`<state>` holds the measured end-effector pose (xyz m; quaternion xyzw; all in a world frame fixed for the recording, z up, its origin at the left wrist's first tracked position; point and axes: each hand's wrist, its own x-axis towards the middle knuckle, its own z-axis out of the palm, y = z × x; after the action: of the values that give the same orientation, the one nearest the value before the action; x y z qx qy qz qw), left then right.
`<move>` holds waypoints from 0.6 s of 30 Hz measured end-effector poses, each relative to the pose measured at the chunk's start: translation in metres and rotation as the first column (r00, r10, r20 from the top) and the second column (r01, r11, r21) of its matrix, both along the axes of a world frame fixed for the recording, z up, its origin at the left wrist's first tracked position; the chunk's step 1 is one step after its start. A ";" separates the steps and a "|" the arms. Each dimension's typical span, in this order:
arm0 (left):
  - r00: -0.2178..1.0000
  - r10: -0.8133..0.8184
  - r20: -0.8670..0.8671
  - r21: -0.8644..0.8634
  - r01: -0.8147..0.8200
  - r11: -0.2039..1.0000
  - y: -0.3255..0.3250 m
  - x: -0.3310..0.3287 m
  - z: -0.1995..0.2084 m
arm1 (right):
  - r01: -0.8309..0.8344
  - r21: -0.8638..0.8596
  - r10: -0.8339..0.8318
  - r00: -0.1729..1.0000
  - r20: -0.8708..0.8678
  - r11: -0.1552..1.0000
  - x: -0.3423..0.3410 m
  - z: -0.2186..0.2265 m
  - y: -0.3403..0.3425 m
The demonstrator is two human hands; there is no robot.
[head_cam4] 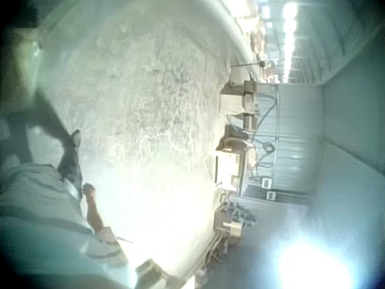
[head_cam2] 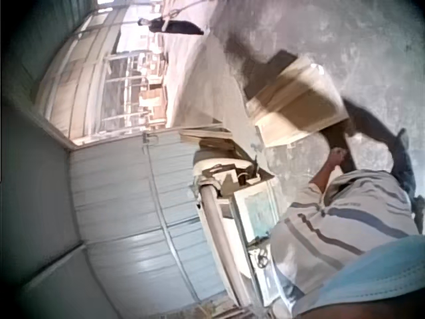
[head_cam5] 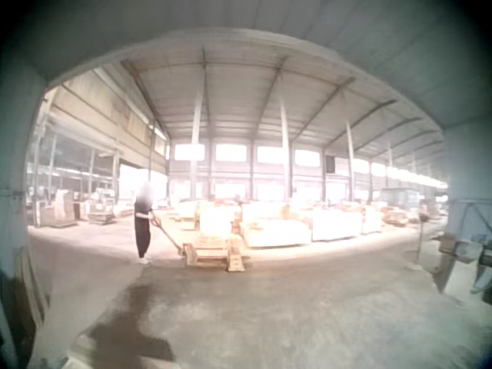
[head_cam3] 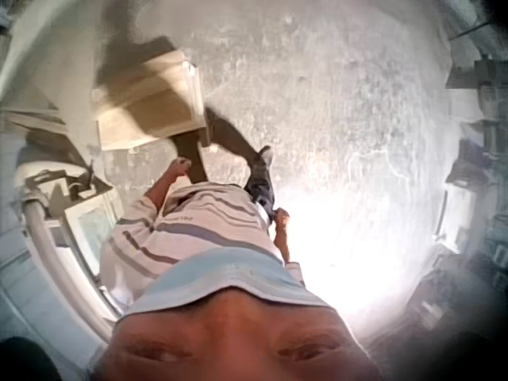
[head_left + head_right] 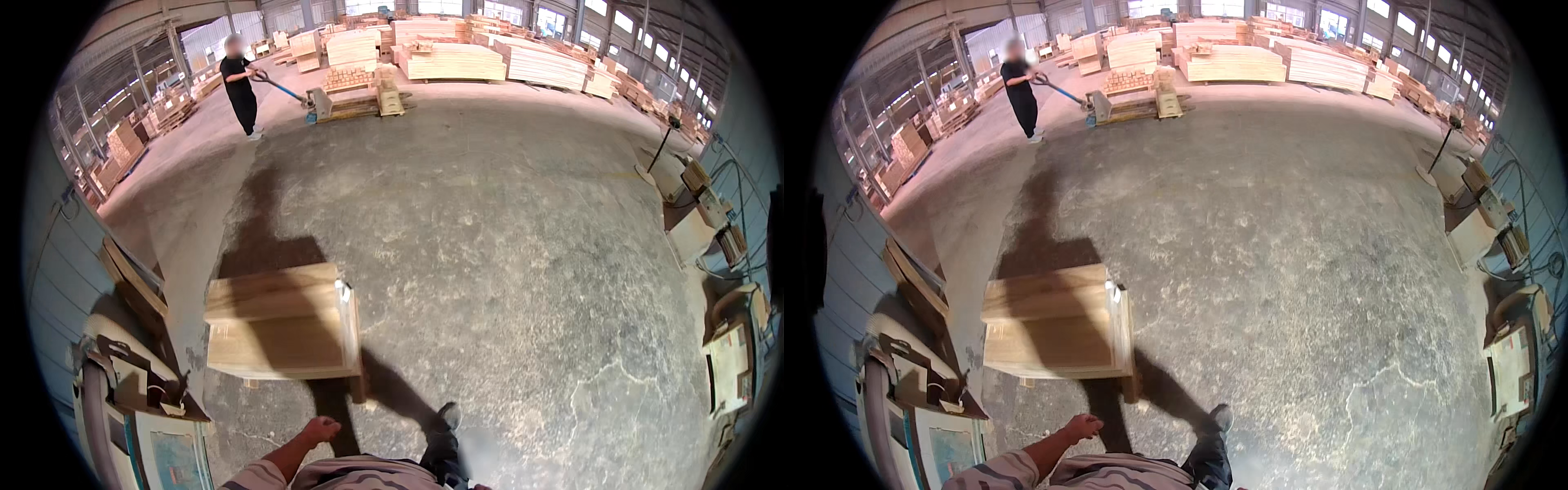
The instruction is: The person sands a wooden panel using a stationary belt sander and then picks up several smaller wooden components from the floor.
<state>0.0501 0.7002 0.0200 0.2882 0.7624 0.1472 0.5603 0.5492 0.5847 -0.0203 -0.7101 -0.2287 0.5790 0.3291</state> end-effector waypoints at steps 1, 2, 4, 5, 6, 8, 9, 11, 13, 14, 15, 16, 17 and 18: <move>0.997 0.073 -0.003 -0.093 -0.072 0.993 0.009 0.007 0.010 | 0.029 0.006 -0.029 0.999 -0.020 1.000 0.016 -0.004 0.030; 0.992 0.128 0.002 -0.153 -0.126 0.980 0.013 0.012 0.001 | 0.057 0.010 -0.057 0.998 -0.040 0.998 0.031 -0.009 0.063; 0.995 0.086 0.057 -0.123 -0.079 0.989 0.056 0.045 0.029 | 0.126 0.030 -0.123 0.988 -0.090 0.992 0.053 -0.020 0.134; 0.983 0.132 0.125 -0.121 -0.117 0.986 0.084 0.066 0.053 | 0.169 0.031 -0.167 0.985 -0.050 0.985 0.073 -0.033 0.177; 0.988 0.054 0.146 -0.058 -0.046 0.997 0.102 0.076 0.055 | 0.203 0.029 -0.203 0.979 -0.006 0.979 0.089 -0.038 0.219; 0.979 0.115 0.170 -0.038 -0.110 0.993 0.142 0.102 0.077 | 0.177 -0.020 -0.174 0.979 0.108 0.984 0.087 0.013 0.309; 0.976 0.125 0.181 -0.005 -0.126 0.992 0.159 0.110 0.079 | 0.169 0.004 -0.168 0.982 0.082 0.986 0.090 0.024 0.345; 0.970 0.145 0.195 0.042 -0.157 0.987 0.186 0.119 0.076 | 0.111 0.073 -0.116 0.991 0.072 0.991 0.084 0.047 0.406; 0.971 0.155 0.184 -0.020 -0.154 0.988 0.212 0.119 0.059 | 0.096 0.129 -0.102 0.994 0.043 0.987 0.072 0.062 0.455; 0.970 0.156 0.188 -0.050 -0.149 0.988 0.224 0.116 0.044 | 0.090 0.159 -0.097 0.995 0.037 0.983 0.066 0.065 0.476; 0.970 0.133 0.203 -0.074 -0.120 0.990 0.240 0.112 0.028 | 0.091 0.179 -0.095 0.995 0.015 0.980 0.066 0.058 0.493; 0.974 0.127 0.187 -0.100 -0.110 0.989 0.257 0.108 0.022 | 0.076 0.101 -0.077 0.997 0.009 0.992 0.062 0.056 0.515; 0.971 0.158 0.181 -0.108 -0.140 0.984 0.275 0.101 0.009 | 0.047 0.076 -0.053 0.996 0.068 0.996 0.057 0.046 0.534; 0.965 0.183 0.188 -0.122 -0.162 0.979 0.297 0.096 -0.007 | 0.026 0.048 -0.033 0.989 0.142 0.998 0.059 0.037 0.546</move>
<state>0.1458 0.9974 0.0131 0.1746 0.7316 0.1833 0.6331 0.6081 1.1312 0.0167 -0.7451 -0.2544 0.5163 0.3369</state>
